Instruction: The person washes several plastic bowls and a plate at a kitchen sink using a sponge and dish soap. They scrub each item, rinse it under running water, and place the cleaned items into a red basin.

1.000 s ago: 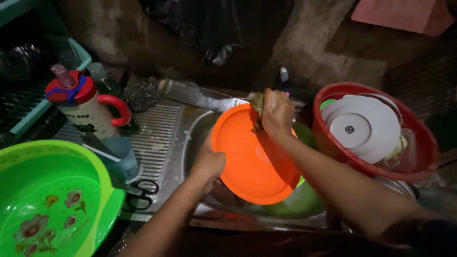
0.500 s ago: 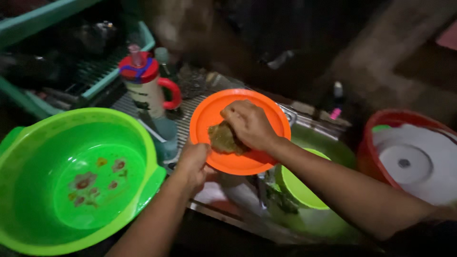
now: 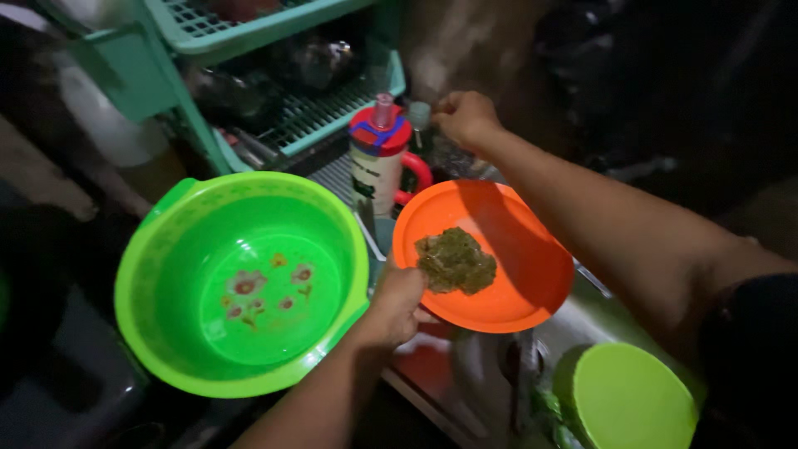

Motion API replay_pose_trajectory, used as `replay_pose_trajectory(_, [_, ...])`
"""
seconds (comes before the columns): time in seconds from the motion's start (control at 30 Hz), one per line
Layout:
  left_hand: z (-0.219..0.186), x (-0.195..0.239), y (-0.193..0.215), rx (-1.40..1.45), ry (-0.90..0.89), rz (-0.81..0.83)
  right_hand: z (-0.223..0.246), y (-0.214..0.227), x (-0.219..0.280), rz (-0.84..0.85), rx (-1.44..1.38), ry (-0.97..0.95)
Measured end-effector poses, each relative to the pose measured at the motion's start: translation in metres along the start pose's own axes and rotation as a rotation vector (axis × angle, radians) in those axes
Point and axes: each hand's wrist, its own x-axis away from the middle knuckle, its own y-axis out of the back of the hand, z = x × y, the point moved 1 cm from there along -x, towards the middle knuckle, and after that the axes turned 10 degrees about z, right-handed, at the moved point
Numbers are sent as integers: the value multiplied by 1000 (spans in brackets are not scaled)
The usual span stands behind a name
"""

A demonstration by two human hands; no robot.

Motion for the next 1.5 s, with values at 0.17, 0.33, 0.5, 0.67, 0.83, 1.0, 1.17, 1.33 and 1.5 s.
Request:
replay_pose_trajectory(0.17, [-18,-2,1,-2,2,20,-13,-28,-37,20,42,161])
replay_pose_trajectory(0.33, [-18,-11,3,-15,-58,-7,-11,-38,-47,44,92,178])
replay_pose_trajectory(0.5, [-17,-13,4,43,-117,1,-6,-36,-45,-79,202,294])
replay_pose_trajectory(0.67, [-20,-7,4,65,-56,1,-5,-26,-48,82,70,-26])
replay_pose_trajectory(0.83, [-24,-5,2,54,-46,-39,1,-15,-37,139,-75,-147])
replay_pose_trajectory(1.0, [-25,-5,1,-2,-15,-52,-2,-8,-34,185,-89,-230])
replay_pose_trajectory(1.17, [-23,0,4,20,-16,-16,-15,1,-41,73,108,-223])
replay_pose_trajectory(1.33, [-16,-4,7,16,-28,-17,-26,13,-38,193,203,-157])
replay_pose_trajectory(1.5, [-4,-9,11,72,-116,69,-24,2,-11,136,288,276])
